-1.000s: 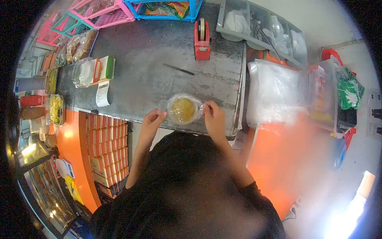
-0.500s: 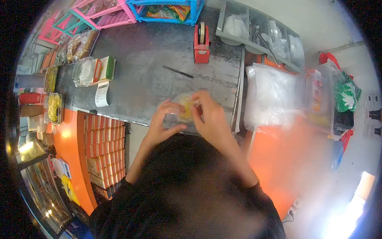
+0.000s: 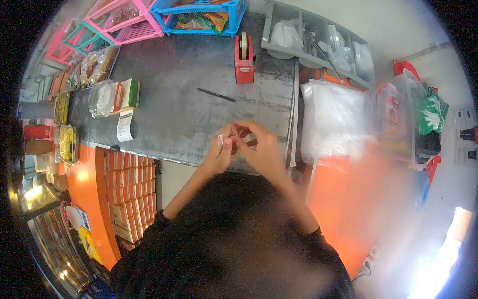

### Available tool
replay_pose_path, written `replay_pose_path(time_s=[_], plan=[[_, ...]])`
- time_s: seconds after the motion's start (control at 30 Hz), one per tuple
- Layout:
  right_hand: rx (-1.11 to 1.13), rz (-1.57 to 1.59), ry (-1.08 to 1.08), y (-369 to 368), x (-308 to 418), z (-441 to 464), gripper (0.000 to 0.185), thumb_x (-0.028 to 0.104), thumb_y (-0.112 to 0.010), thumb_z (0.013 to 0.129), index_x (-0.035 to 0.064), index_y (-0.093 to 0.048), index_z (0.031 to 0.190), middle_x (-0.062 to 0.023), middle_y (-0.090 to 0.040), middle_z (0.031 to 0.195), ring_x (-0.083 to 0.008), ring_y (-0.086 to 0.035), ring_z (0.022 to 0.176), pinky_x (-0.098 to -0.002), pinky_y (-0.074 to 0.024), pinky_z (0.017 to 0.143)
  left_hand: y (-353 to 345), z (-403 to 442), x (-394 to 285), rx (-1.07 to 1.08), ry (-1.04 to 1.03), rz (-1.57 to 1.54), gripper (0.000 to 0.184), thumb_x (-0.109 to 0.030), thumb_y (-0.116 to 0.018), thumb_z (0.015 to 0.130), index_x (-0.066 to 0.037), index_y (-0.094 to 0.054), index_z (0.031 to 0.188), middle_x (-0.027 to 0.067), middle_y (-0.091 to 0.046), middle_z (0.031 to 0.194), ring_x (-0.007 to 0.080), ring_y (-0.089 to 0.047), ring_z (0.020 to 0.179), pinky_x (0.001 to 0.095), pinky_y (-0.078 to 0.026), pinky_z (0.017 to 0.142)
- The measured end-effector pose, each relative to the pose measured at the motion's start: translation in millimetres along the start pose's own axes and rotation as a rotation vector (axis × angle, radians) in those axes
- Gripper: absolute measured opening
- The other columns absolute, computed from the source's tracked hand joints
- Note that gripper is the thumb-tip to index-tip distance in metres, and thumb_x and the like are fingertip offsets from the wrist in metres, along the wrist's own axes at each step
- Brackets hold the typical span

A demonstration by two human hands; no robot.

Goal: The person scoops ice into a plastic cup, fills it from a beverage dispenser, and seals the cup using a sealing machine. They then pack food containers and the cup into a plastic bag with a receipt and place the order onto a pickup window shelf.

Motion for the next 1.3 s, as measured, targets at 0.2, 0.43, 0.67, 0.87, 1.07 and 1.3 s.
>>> replay_pose_path(time_s=[0.2, 0.43, 0.67, 0.87, 1.07, 1.3], plan=[[-0.300, -0.173, 0.052, 11, -5, -13, 0.010, 0.003, -0.063, 0.075, 0.0029, -0.066, 0.085, -0.0093, -0.062, 0.085, -0.0196, -0.061, 0.071, -0.0276, -0.0477, 0.056, 5, -9, -3, -0.248, 0.024, 0.067, 0.042, -0.043, -0.029, 0.095, -0.006, -0.048, 0.093, 0.0007, -0.042, 0.060, 0.0092, -0.041, 0.053, 0.0254, -0.034, 0.050], [-0.187, -0.499, 0.791, -24, 9, -62, 0.016, -0.004, -0.068, 0.063, 0.0030, -0.066, 0.078, -0.0070, -0.059, 0.082, -0.0216, -0.055, 0.071, -0.0309, -0.0444, 0.062, 9, 7, 24, 0.028, 0.276, -0.208, 0.026, -0.029, -0.035, 0.097, -0.009, -0.048, 0.107, 0.0022, -0.043, 0.067, 0.0083, -0.041, 0.058, 0.0242, -0.036, 0.054], [-0.309, -0.316, 0.392, -6, -24, -36, 0.055, 0.000, -0.070, 0.061, 0.0049, -0.048, 0.111, -0.0074, -0.058, 0.083, -0.0256, -0.059, 0.071, -0.0330, -0.0489, 0.063, -5, -13, -20, 0.175, -0.288, 0.661, 0.042, -0.005, -0.053, 0.083, -0.005, -0.044, 0.124, 0.0099, -0.057, 0.088, 0.0201, -0.055, 0.082, 0.0326, -0.046, 0.071], [-0.237, -0.338, 0.167, -15, -49, -21, 0.048, 0.001, -0.066, 0.066, 0.0049, -0.046, 0.109, -0.0115, -0.059, 0.082, -0.0261, -0.060, 0.067, -0.0359, -0.0479, 0.056, -10, -32, -10, -0.087, -0.411, 0.767, 0.056, 0.001, -0.059, 0.077, -0.001, -0.040, 0.130, 0.0129, -0.058, 0.094, 0.0220, -0.054, 0.087, 0.0305, -0.048, 0.070], [-0.075, -0.438, -0.025, -18, -58, -14, 0.035, 0.007, -0.063, 0.071, 0.0032, -0.052, 0.104, -0.0127, -0.058, 0.076, -0.0270, -0.060, 0.069, -0.0356, -0.0468, 0.060, 0, -16, 20, 0.097, -0.144, 0.419, 0.042, 0.000, -0.057, 0.082, 0.002, -0.045, 0.122, 0.0164, -0.048, 0.111, 0.0225, -0.051, 0.095, 0.0287, -0.048, 0.070], [-0.007, 0.249, -0.164, -5, -72, -24, 0.017, 0.016, -0.062, 0.083, -0.0003, -0.058, 0.085, 0.0004, -0.055, 0.071, -0.0098, -0.051, 0.070, -0.0242, -0.0408, 0.065, 21, -33, 15, -0.400, -0.565, 0.298, 0.010, -0.015, -0.058, 0.083, -0.005, -0.057, 0.087, 0.0056, -0.053, 0.105, 0.0228, -0.045, 0.102, 0.0403, -0.039, 0.081]])
Point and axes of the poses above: each hand's wrist, its own z-axis towards the middle knuckle, its own y-axis out of the back of the hand, x = y × z, the point moved 9 cm from there along z, towards the middle knuckle
